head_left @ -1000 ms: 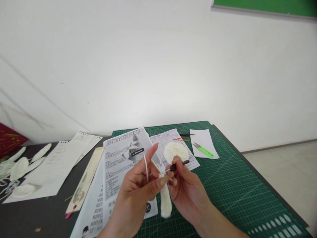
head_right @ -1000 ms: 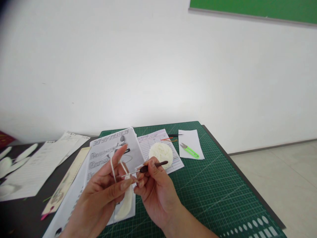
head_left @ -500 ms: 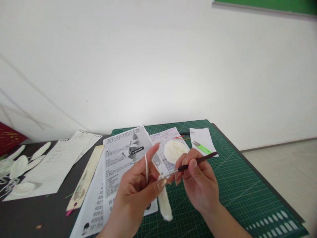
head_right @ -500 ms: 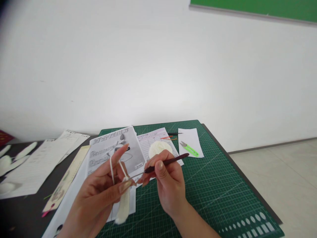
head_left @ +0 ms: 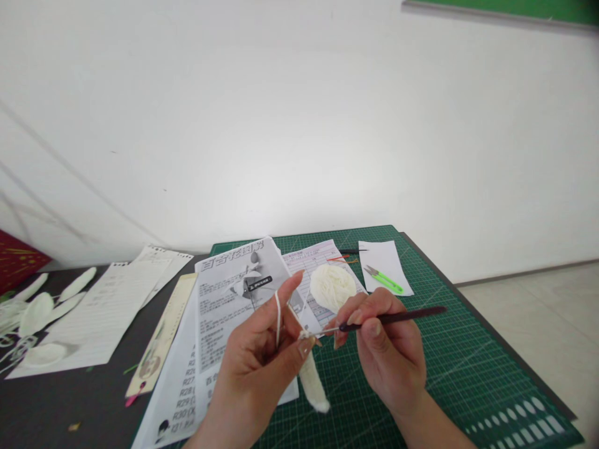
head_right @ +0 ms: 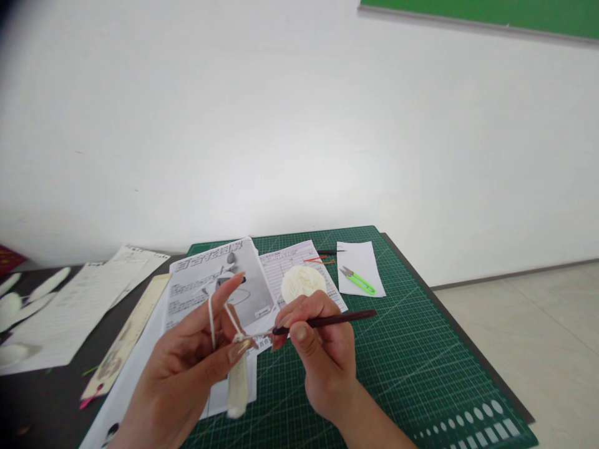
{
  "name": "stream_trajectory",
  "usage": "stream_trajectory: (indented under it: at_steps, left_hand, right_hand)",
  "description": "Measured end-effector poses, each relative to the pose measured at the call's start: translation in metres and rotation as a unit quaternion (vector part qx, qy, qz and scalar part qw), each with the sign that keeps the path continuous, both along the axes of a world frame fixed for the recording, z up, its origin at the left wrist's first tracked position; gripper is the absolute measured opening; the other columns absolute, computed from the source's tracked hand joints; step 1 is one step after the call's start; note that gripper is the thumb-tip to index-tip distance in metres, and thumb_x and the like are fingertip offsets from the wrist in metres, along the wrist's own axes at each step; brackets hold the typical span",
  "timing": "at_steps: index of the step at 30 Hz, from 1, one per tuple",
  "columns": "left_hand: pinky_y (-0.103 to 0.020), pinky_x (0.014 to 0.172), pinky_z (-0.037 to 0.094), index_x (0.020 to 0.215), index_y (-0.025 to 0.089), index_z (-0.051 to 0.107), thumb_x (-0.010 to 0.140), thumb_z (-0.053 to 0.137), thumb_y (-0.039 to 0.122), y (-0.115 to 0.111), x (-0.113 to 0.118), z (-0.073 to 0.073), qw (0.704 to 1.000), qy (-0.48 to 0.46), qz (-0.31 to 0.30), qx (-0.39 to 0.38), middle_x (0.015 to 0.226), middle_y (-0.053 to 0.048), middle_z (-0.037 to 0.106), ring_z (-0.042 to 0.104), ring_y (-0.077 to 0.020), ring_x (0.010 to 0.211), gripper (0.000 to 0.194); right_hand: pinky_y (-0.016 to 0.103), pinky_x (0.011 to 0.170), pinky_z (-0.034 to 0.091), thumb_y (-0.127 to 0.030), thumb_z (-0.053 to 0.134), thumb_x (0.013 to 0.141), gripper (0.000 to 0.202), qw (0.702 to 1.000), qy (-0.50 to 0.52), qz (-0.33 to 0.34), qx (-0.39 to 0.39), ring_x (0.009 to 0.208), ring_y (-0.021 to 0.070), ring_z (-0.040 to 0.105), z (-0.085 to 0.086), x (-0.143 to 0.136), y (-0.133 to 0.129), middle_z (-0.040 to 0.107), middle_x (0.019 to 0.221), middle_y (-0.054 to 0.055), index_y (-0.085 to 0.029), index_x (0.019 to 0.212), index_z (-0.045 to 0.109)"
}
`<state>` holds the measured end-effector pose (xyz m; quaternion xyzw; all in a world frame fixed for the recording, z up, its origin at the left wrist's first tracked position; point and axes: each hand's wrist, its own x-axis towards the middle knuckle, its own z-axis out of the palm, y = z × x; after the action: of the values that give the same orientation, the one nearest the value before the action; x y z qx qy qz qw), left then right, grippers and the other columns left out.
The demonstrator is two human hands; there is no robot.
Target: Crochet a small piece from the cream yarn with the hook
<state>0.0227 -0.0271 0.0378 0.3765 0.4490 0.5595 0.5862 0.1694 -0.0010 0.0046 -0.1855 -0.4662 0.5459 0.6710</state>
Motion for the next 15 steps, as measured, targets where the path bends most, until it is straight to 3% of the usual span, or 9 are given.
stream_trajectory:
  at_steps: [8, 15]
  left_hand:
    - [-0.021, 0.056, 0.039, 0.126, 0.031, 0.061, 0.073, 0.074, 0.023, -0.0002, 0.0001, 0.0014, 1.000, 0.005, -0.001, -0.002, 0.066, 0.002, 0.056, 0.051, -0.0112, 0.060, 0.056]
    - [-0.019, 0.049, 0.031, 0.127, 0.030, 0.061, 0.073, 0.074, 0.022, 0.0011, 0.0003, 0.0008, 1.000, 0.024, 0.014, 0.002, 0.062, 0.004, 0.049, 0.041, -0.0077, 0.054, 0.056]
  right_hand:
    - [0.027, 0.057, 0.050, -0.027, 0.061, 0.088, 0.009, 1.000, -0.006, -0.013, -0.005, 0.063, 0.0139, 0.059, 0.0000, -0.0001, -0.0024, 0.063, 0.075, 0.002, -0.022, 0.084, 0.067]
    - [0.029, 0.059, 0.051, -0.026, 0.060, 0.089, 0.009, 0.999, -0.027, -0.034, 0.025, 0.069, 0.0161, 0.062, -0.0028, -0.0014, -0.0053, 0.064, 0.077, 0.003, -0.024, 0.090, 0.068]
